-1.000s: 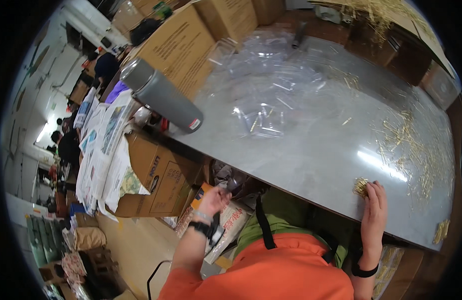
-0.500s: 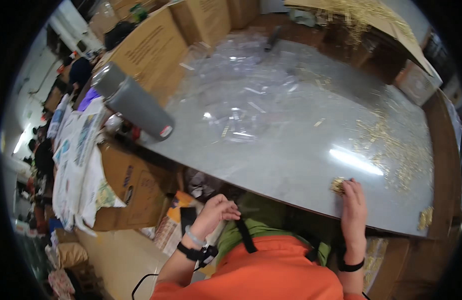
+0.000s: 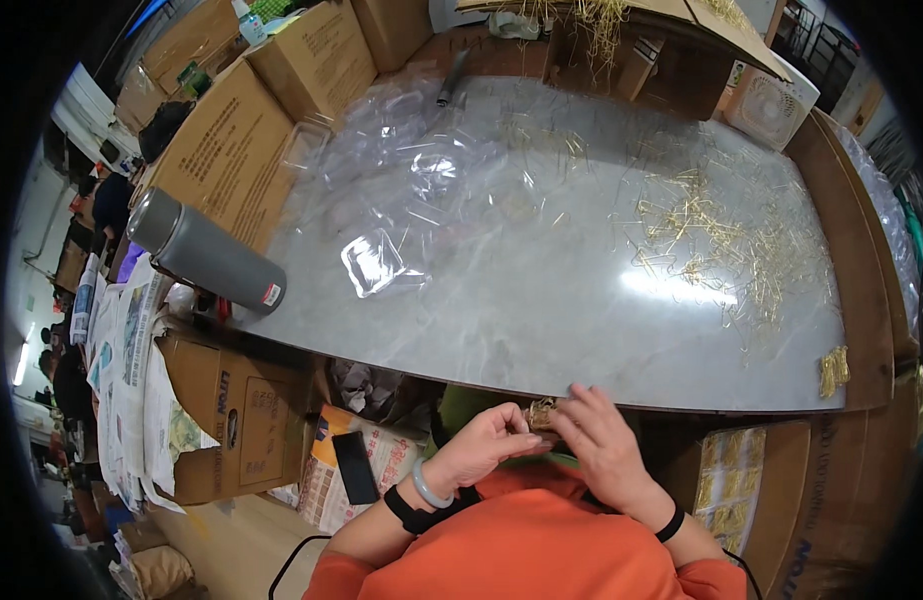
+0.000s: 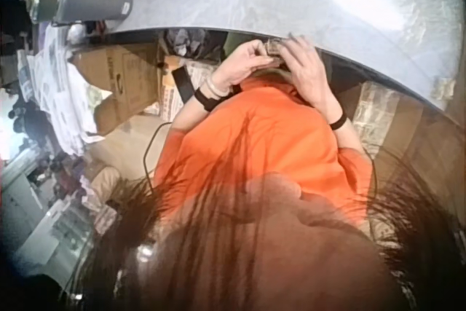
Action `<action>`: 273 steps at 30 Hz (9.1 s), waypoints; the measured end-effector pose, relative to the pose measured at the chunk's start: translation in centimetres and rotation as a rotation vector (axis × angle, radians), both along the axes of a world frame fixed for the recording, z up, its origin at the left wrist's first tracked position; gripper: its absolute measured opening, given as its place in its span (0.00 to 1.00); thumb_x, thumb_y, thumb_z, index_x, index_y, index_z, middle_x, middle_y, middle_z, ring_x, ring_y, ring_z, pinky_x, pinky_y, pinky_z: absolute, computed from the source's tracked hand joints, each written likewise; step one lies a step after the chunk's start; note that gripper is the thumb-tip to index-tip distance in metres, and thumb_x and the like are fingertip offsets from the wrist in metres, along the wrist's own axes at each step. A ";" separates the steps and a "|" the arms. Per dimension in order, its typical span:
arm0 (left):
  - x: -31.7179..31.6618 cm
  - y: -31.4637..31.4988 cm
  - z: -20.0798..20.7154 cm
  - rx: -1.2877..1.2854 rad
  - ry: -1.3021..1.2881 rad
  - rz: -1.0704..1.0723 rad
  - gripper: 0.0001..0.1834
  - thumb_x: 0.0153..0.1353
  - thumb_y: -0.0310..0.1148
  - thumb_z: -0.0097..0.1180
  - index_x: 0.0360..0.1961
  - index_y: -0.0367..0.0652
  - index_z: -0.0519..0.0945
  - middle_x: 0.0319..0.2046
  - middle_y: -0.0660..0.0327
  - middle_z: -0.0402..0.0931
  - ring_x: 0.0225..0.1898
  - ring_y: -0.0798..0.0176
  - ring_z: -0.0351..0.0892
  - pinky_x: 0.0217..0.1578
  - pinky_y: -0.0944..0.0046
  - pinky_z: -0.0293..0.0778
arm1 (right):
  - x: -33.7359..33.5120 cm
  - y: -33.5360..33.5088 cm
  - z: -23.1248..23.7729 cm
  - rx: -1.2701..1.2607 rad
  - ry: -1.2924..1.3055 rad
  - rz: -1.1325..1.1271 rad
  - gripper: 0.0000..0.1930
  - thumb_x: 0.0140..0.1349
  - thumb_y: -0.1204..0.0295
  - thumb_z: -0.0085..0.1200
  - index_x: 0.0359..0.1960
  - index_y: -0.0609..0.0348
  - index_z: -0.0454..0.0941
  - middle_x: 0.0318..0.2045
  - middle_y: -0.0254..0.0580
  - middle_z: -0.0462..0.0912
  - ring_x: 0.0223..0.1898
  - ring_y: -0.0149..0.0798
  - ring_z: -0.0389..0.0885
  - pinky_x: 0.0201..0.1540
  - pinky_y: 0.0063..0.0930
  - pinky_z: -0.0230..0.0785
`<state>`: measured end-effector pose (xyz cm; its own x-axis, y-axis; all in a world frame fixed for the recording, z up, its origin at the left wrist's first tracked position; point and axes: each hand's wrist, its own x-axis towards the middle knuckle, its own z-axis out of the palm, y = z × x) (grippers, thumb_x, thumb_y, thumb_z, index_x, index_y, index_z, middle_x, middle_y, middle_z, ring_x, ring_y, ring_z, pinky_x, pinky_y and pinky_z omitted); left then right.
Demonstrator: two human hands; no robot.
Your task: The recorder is counting and packing small gold-colored wire connectors into small plastic bags.
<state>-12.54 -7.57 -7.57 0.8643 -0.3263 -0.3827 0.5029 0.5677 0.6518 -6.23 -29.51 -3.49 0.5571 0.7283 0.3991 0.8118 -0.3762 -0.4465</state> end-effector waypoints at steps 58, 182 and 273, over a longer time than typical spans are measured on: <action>11.4 -2.6 4.4 1.498 -1.163 -0.079 0.34 0.64 0.41 0.66 0.63 0.32 0.68 0.66 0.45 0.62 0.71 0.38 0.61 0.74 0.37 0.55 | 3.5 -1.0 1.6 0.212 0.012 -0.421 0.24 0.62 0.80 0.60 0.62 0.65 0.75 0.55 0.50 0.82 0.57 0.53 0.77 0.61 0.43 0.67; 12.0 -4.9 4.3 1.600 -1.198 -0.193 0.46 0.60 0.46 0.69 0.72 0.32 0.62 0.69 0.44 0.64 0.73 0.37 0.59 0.74 0.39 0.52 | 7.1 -3.8 -0.3 0.245 0.100 -0.345 0.14 0.61 0.74 0.61 0.49 0.56 0.82 0.50 0.43 0.82 0.52 0.48 0.78 0.56 0.40 0.72; 11.6 -4.8 4.6 1.458 -1.202 -0.199 0.45 0.59 0.33 0.68 0.73 0.30 0.59 0.69 0.41 0.62 0.72 0.38 0.62 0.73 0.43 0.59 | 6.0 -2.5 1.4 0.392 0.511 -0.241 0.40 0.56 0.83 0.46 0.75 0.69 0.54 0.73 0.65 0.59 0.76 0.66 0.55 0.78 0.50 0.49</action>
<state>-0.97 -12.34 -2.96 0.8410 -0.4639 0.2785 -0.5389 -0.6719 0.5081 -0.24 -32.01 -2.10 0.8738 0.4160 0.2517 0.3768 -0.2522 -0.8913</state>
